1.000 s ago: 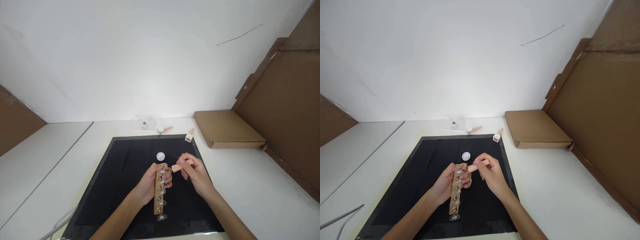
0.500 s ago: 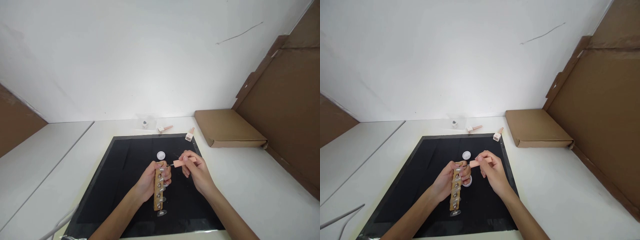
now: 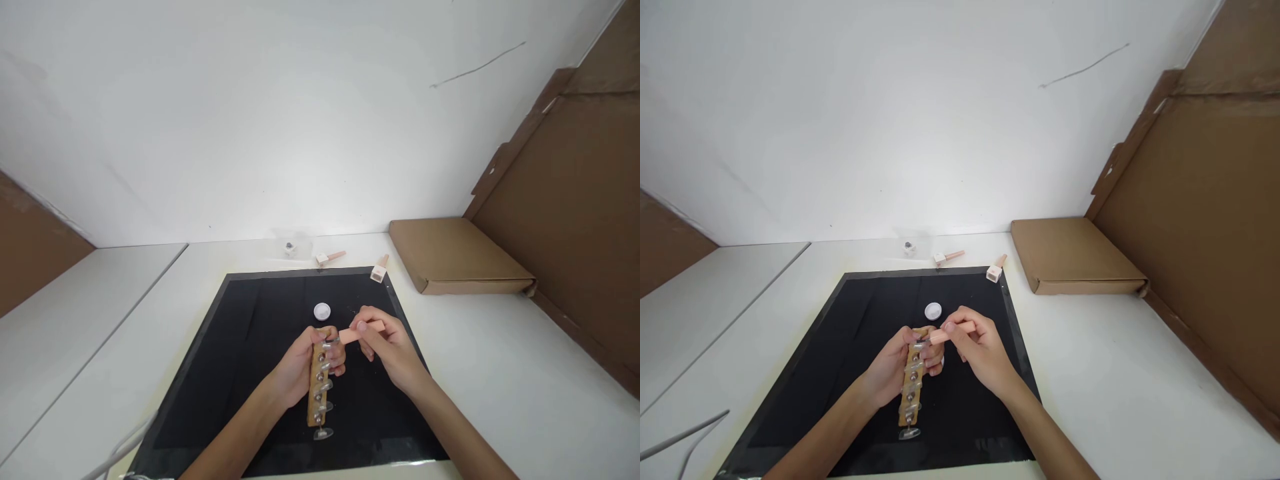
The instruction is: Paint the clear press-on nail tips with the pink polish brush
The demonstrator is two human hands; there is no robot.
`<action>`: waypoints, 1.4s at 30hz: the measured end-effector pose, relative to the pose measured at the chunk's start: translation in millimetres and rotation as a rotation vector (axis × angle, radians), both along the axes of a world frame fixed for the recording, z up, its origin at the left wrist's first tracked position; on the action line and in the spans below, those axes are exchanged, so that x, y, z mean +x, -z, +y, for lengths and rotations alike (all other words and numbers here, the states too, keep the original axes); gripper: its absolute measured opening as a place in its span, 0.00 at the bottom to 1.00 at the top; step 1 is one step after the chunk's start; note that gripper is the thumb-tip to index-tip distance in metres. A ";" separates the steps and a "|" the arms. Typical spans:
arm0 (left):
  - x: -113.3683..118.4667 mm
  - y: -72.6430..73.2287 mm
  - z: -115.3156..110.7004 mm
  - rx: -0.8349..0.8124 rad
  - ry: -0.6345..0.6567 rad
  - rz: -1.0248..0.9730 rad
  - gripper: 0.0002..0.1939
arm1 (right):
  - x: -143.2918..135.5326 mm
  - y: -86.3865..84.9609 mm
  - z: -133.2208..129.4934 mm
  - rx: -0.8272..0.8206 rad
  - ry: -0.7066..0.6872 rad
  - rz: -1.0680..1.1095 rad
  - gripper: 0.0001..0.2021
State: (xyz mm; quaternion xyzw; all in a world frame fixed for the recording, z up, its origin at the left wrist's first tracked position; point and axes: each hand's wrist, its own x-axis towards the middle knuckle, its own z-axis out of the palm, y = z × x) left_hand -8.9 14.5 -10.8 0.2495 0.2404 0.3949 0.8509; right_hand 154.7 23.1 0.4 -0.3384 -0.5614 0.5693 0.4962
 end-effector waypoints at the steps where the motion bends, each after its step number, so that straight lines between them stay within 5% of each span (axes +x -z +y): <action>1: 0.1 -0.2 -0.1 -0.001 0.001 0.001 0.07 | -0.2 0.4 0.3 -0.003 0.010 -0.002 0.15; 14: -0.4 1.2 -0.8 0.003 0.007 0.007 0.09 | 1.7 10.8 4.3 -0.057 0.131 0.065 0.14; 27: -0.2 3.2 0.2 -0.003 0.002 0.035 0.08 | 1.9 2.2 -1.7 0.029 -0.020 -0.015 0.14; 42: -4.2 5.9 1.0 -0.039 0.003 -0.059 0.06 | 0.9 13.7 2.9 -0.032 0.094 0.042 0.14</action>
